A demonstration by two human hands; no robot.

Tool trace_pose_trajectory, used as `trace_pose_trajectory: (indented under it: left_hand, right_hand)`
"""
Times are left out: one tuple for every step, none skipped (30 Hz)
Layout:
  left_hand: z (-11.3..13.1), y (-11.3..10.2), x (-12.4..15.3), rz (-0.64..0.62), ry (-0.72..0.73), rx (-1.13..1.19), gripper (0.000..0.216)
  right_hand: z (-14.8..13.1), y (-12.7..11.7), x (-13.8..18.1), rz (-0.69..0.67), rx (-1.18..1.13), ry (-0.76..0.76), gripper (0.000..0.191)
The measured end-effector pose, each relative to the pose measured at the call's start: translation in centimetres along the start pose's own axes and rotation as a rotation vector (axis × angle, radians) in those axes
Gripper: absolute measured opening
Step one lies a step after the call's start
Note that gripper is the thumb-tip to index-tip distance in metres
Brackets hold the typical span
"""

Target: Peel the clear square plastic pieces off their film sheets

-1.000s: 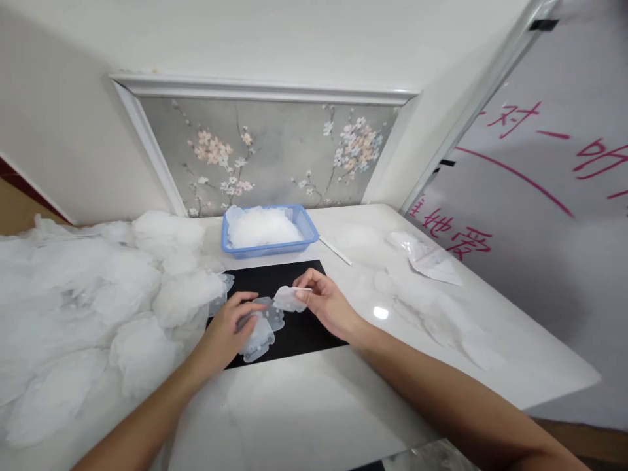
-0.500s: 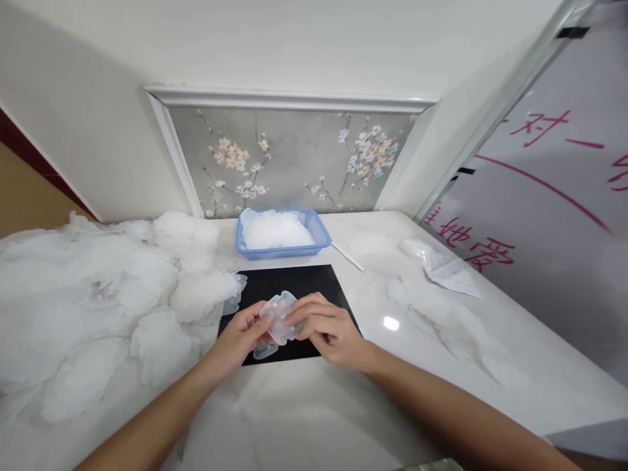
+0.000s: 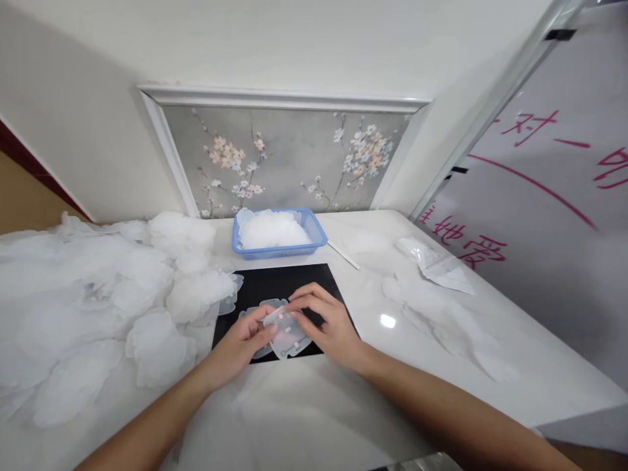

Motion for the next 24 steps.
trace_pose_trajectory:
  left_hand:
    - [-0.1,0.0,0.0,-0.009,-0.005,0.001,0.028]
    - [-0.1,0.0,0.0,-0.017,-0.01,-0.001,0.028]
    - [-0.2,0.1,0.0,-0.026,-0.012,-0.003,0.028]
    - [-0.2,0.1,0.0,-0.036,-0.014,-0.008,0.029]
    - [-0.3,0.1,0.0,-0.042,-0.016,-0.016,0.029]
    - [-0.4,0.1,0.1,-0.047,-0.014,-0.023,0.03]
    - [-0.5,0.0,0.1,-0.05,-0.014,-0.028,0.03]
    - [-0.5,0.0,0.1,-0.051,-0.013,-0.033,0.03]
    - [-0.6,0.0,0.2,-0.052,-0.01,-0.038,0.03]
    - [-0.6,-0.1,0.2,-0.05,-0.007,-0.046,0.03]
    - [-0.5,-0.1,0.2,-0.043,-0.004,-0.064,0.03]
    - [-0.5,-0.2,0.2,-0.027,-0.001,-0.094,0.031]
    - [-0.4,-0.3,0.2,0.0,0.003,-0.133,0.032]
    - [-0.3,-0.4,0.2,0.034,0.005,-0.179,0.033]
    - [-0.2,-0.6,0.2,0.067,0.005,-0.224,0.035]
    - [-0.2,-0.6,0.2,0.095,0.004,-0.264,0.037]
    - [-0.1,-0.7,0.2,0.116,0.005,-0.298,0.037]
    - [-0.1,-0.7,0.2,0.128,0.006,-0.326,0.038]
    - [-0.1,-0.7,0.2,0.134,0.008,-0.348,0.038]
    - [-0.1,-0.6,0.2,0.136,0.013,-0.363,0.038]
    - [-0.1,-0.6,0.2,0.135,0.018,-0.371,0.038]
    - [-0.1,-0.6,0.2,0.134,0.018,-0.376,0.038]
    - [-0.2,-0.6,0.2,0.132,0.017,-0.377,0.037]
    - [-0.2,-0.6,0.2,0.13,0.017,-0.376,0.037]
  right_hand:
    - [0.0,0.1,0.0,-0.011,-0.007,-0.001,0.015]
    - [0.0,0.1,0.0,-0.02,-0.012,0.002,0.016]
    - [0.1,0.2,0.0,-0.026,-0.016,0.004,0.016]
    - [0.1,0.2,0.0,-0.029,-0.017,0.009,0.016]
    - [0.2,0.2,0.1,-0.032,-0.015,0.014,0.017]
    - [0.3,0.3,0.1,-0.033,-0.011,0.015,0.017]
    - [0.3,0.3,0.1,-0.037,-0.004,0.01,0.017]
    - [0.3,0.3,0.1,-0.042,0.007,-0.001,0.017]
    - [0.2,0.3,0.1,-0.046,0.019,-0.018,0.018]
    - [0.2,0.4,0.2,-0.053,0.037,-0.04,0.018]
    - [0.1,0.4,0.2,-0.06,0.059,-0.066,0.019]
    - [0.0,0.4,0.2,-0.066,0.085,-0.093,0.019]
    - [-0.1,0.5,0.2,-0.072,0.113,-0.117,0.019]
    - [-0.1,0.6,0.3,-0.077,0.139,-0.137,0.019]
    - [-0.1,0.7,0.3,-0.083,0.163,-0.155,0.018]
    - [-0.2,0.8,0.3,-0.088,0.18,-0.171,0.017]
    - [-0.2,0.9,0.3,-0.096,0.192,-0.184,0.016]
    - [-0.3,1.0,0.3,-0.105,0.198,-0.198,0.015]
    - [-0.4,1.1,0.2,-0.113,0.2,-0.209,0.013]
    - [-0.5,1.1,0.2,-0.118,0.194,-0.218,0.012]
    - [-0.6,1.1,0.2,-0.118,0.181,-0.217,0.011]
    - [-0.7,1.1,0.2,-0.112,0.161,-0.203,0.009]
    - [-0.6,1.0,0.2,-0.1,0.134,-0.18,0.008]
    - [-0.5,0.9,0.2,-0.086,0.104,-0.147,0.008]
Point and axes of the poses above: each hand's wrist, its own x-axis away from the middle knuckle, its own y-axis out of the palm, z = x × y, the point moved 6 cm from there along -x, towards the middle knuckle, and after that the axes turned 7 degrees about -z, right-handed, at the moved point
